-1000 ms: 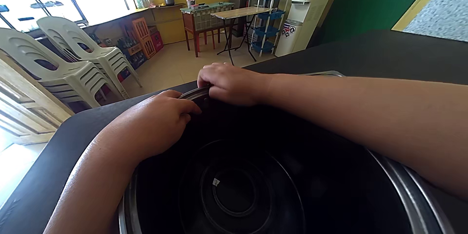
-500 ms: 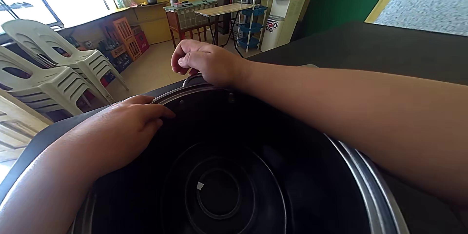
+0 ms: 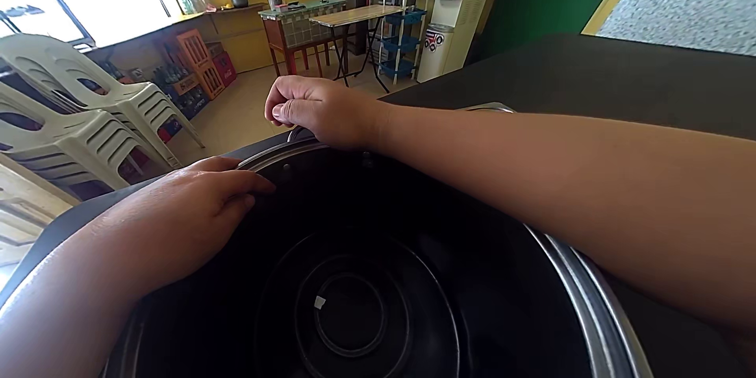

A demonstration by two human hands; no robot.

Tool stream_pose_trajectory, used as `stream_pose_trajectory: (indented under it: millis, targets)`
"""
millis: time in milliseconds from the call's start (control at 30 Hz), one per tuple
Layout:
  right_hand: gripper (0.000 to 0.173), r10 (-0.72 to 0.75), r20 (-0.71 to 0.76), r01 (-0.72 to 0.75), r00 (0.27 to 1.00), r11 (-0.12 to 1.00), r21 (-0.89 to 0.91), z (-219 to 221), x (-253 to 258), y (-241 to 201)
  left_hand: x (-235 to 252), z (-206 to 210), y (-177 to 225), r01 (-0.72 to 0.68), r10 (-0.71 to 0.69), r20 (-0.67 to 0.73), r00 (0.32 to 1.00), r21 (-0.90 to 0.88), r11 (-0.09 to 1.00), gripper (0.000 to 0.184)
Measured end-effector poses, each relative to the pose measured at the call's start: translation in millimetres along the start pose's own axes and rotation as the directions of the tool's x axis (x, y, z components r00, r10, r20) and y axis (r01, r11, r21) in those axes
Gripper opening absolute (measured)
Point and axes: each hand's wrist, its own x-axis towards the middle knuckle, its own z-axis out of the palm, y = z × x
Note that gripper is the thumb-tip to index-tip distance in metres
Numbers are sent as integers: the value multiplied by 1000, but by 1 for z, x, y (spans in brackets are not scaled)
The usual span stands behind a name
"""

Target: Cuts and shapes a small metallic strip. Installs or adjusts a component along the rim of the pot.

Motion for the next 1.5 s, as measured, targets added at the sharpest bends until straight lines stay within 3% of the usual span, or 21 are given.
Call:
stream_pose_trajectory:
  millis: [233, 300, 400, 500, 633, 767, 967, 1233, 1500]
  targets:
    - [21, -19, 19, 20, 1000, 998, -55, 0, 1, 0, 0, -2, 1, 7, -7, 18, 1000, -9, 1000, 28]
    - [21, 25, 59, -15, 998, 987, -163, -4, 2, -2, 0, -1, 1, 11, -11, 13, 1000, -18, 1000, 28]
    - [45, 199, 196, -109, 960, 912, -395, -27, -6, -4, 0, -1, 2, 40, -39, 24, 999, -41, 998, 28]
    - [73, 371, 271, -200, 888, 843, -499, -50, -25, -3, 0, -3, 9, 97, -93, 55, 994, -64, 993, 28]
    - [86, 471, 271, -236, 839, 765, -599, -54, -26, 4, -1, -5, 14, 150, -145, 80, 986, -55, 987, 28]
    - [84, 402, 263, -189, 877, 793, -580, -45, -23, 18, 0, -5, 15, 150, -145, 79, 986, -65, 987, 28]
    - [69, 448, 244, -232, 860, 769, -595, -37, -23, 7, 0, -5, 15, 144, -138, 91, 986, -60, 988, 27]
    - [66, 474, 198, -230, 858, 699, -677, -34, -23, -10, 0, -9, 18, 161, -152, 107, 983, -83, 983, 28]
    - [56, 396, 162, -114, 904, 587, -802, -33, -21, -6, 1, -10, 18, 180, -168, 123, 978, -94, 979, 28]
